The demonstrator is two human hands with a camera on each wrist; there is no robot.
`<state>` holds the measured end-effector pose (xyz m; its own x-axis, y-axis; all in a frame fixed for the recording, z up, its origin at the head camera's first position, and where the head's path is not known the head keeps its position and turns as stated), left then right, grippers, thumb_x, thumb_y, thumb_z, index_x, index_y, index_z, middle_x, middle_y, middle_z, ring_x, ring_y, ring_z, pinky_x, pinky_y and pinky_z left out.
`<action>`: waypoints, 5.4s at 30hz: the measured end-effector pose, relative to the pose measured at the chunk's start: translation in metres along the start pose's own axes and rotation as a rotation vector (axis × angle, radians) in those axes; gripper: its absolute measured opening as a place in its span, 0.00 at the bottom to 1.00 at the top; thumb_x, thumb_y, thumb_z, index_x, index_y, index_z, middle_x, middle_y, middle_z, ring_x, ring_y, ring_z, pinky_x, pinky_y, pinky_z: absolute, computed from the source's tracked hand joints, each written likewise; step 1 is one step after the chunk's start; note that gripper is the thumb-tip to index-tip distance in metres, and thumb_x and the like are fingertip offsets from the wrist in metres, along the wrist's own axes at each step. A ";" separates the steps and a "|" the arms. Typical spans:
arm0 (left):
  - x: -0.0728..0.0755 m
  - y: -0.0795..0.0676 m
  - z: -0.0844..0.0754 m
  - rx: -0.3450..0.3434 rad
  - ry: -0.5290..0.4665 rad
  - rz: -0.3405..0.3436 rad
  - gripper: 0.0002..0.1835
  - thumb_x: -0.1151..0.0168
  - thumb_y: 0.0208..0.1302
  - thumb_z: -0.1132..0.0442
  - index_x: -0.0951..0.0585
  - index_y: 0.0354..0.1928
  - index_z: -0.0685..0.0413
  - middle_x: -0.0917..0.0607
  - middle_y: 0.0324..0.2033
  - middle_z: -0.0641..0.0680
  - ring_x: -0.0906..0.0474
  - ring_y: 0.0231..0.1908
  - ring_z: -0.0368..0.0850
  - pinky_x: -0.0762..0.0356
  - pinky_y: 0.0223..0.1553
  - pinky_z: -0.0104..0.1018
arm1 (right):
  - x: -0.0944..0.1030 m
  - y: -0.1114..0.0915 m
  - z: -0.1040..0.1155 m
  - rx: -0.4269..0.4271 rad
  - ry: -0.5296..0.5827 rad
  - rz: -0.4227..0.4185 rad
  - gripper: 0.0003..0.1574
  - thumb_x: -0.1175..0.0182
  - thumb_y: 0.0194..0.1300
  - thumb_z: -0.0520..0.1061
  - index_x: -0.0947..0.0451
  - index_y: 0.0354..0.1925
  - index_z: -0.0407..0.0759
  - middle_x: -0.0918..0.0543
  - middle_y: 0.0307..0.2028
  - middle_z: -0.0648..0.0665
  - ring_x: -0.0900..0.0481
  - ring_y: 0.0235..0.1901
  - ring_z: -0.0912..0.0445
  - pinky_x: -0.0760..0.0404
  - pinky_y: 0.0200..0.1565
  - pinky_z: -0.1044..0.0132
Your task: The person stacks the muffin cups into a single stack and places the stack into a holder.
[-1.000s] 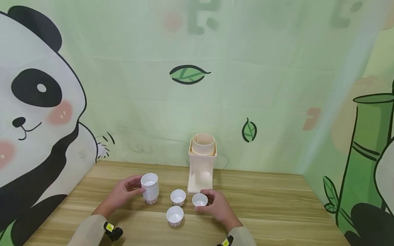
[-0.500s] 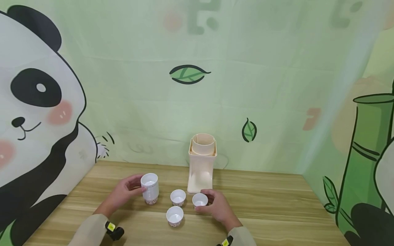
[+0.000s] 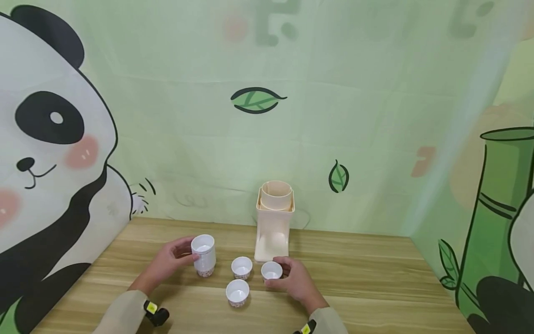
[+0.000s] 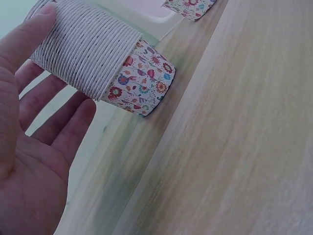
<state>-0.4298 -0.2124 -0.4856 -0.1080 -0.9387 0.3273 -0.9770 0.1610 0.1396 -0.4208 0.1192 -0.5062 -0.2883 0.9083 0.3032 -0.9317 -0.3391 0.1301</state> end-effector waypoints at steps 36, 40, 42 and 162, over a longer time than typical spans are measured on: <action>-0.001 -0.001 0.002 -0.016 0.002 -0.025 0.31 0.26 0.63 0.54 0.23 0.67 0.52 0.15 0.59 0.60 0.19 0.61 0.59 0.21 0.63 0.53 | -0.002 0.005 0.009 -0.036 0.063 -0.072 0.40 0.21 0.52 0.37 0.25 0.62 0.30 0.16 0.54 0.32 0.15 0.49 0.48 0.16 0.47 0.73; -0.001 -0.001 0.005 -0.012 0.001 -0.022 0.31 0.27 0.63 0.54 0.23 0.67 0.52 0.16 0.59 0.61 0.19 0.61 0.59 0.21 0.63 0.52 | -0.002 0.007 0.013 -0.047 0.041 -0.087 0.42 0.20 0.52 0.40 0.24 0.63 0.32 0.15 0.55 0.35 0.15 0.49 0.50 0.16 0.49 0.72; 0.000 -0.001 0.005 -0.008 0.000 -0.023 0.32 0.27 0.63 0.54 0.24 0.67 0.53 0.16 0.59 0.61 0.20 0.61 0.59 0.21 0.63 0.53 | -0.002 0.007 0.017 -0.042 0.038 -0.095 0.42 0.20 0.52 0.41 0.24 0.62 0.32 0.15 0.55 0.35 0.15 0.50 0.50 0.16 0.49 0.71; -0.001 0.000 0.002 -0.029 -0.003 -0.005 0.26 0.27 0.64 0.54 0.20 0.63 0.50 0.15 0.58 0.58 0.19 0.60 0.57 0.20 0.63 0.53 | -0.134 0.086 0.101 0.077 0.055 0.041 0.31 0.23 0.59 0.46 0.18 0.60 0.44 0.13 0.54 0.45 0.17 0.54 0.49 0.17 0.59 0.53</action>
<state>-0.4303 -0.2121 -0.4876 -0.1041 -0.9405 0.3235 -0.9718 0.1655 0.1682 -0.4404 -0.0561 -0.4402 -0.3394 0.9047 0.2574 -0.8997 -0.3921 0.1920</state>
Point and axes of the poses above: each hand's wrist, its own y-axis towards the middle knuckle, its own x-axis out of the back of the hand, z = x × y, the point moved 10 cm from there along y, towards the middle knuckle
